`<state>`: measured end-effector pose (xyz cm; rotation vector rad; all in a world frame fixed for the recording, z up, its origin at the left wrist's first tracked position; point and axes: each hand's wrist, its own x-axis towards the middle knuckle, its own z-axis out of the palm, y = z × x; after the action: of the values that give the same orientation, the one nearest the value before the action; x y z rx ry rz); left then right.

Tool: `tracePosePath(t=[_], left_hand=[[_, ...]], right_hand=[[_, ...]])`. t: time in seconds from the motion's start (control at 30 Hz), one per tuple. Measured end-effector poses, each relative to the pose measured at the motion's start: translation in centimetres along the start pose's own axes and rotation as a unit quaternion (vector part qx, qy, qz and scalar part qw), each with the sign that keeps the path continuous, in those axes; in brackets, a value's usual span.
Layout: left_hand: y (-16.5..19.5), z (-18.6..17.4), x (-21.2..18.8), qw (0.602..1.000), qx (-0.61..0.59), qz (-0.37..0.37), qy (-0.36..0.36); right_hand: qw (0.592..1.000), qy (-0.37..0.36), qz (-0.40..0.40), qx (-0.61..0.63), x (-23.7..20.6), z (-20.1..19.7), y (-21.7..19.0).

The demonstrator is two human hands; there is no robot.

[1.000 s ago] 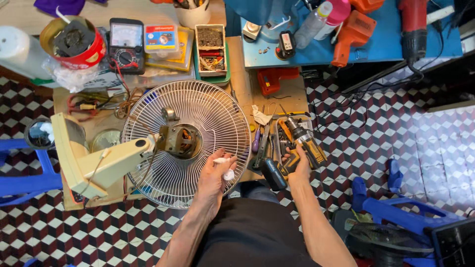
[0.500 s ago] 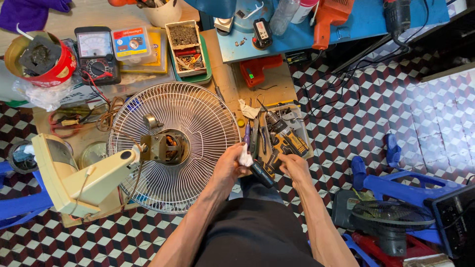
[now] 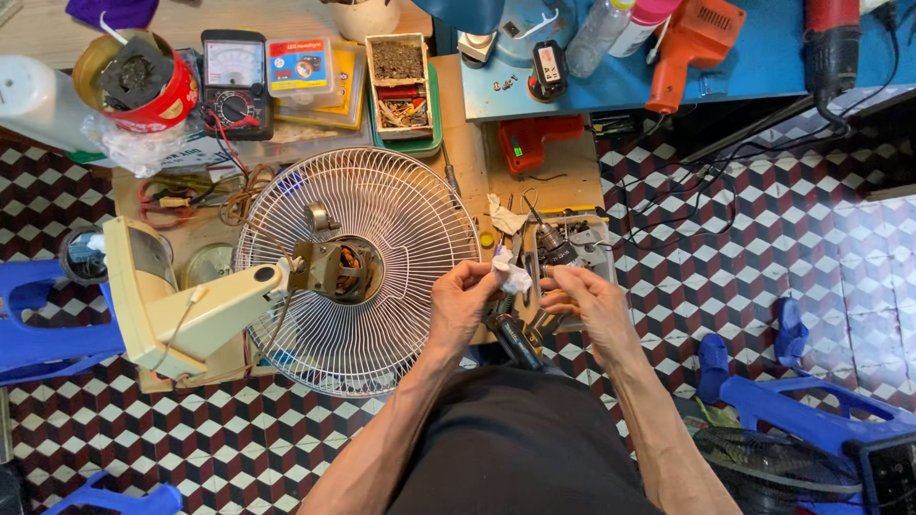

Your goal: The person repairs a disassembled electric fan by hand and with a cordless drill. They apply a white substance to the motor housing, then repeatedly remove and reattach a small metal component using the drill, while also handling a multimeter and other small parts on the workbench.

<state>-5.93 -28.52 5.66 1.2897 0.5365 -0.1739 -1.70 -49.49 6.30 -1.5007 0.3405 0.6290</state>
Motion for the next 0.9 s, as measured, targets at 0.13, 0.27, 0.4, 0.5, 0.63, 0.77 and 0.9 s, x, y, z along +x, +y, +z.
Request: tracePosePath(t=[0.13,0.27,0.4,0.5,0.63,0.77,0.9], left_hand=[[-0.1,0.9,-0.3,0.971,0.168,0.159,0.060],[0.2,1.4,-1.2,0.901,0.308,0.286,0.104],[1.2,2.5,-1.9,0.905,0.289,0.301,0.079],[2.1,3.0,-1.3,0.896,0.287,0.326,0.089],[2.8,2.7,-0.4,0.939,0.227,0.224,0.129],[2.6,0.8,-1.4,0.953,0.215,0.077,0.198],[1.5,-2.5,-4.2,0.957,0.154,0.083,0.231]], right_hand=[[0.990,-0.087,0.049,0.097,0.3,4.3,-0.1],[0.968,-0.120,0.076,0.205,0.8,4.8,0.8],[0.964,-0.099,0.083,0.232,1.6,4.2,1.3],[0.963,-0.135,0.052,0.227,2.0,4.1,0.3],[0.979,-0.180,0.029,0.096,3.1,3.9,-2.2],[0.964,-0.078,-0.074,-0.242,4.0,0.9,-3.0],[0.880,0.219,-0.140,-0.398,4.9,-6.3,-1.8]])
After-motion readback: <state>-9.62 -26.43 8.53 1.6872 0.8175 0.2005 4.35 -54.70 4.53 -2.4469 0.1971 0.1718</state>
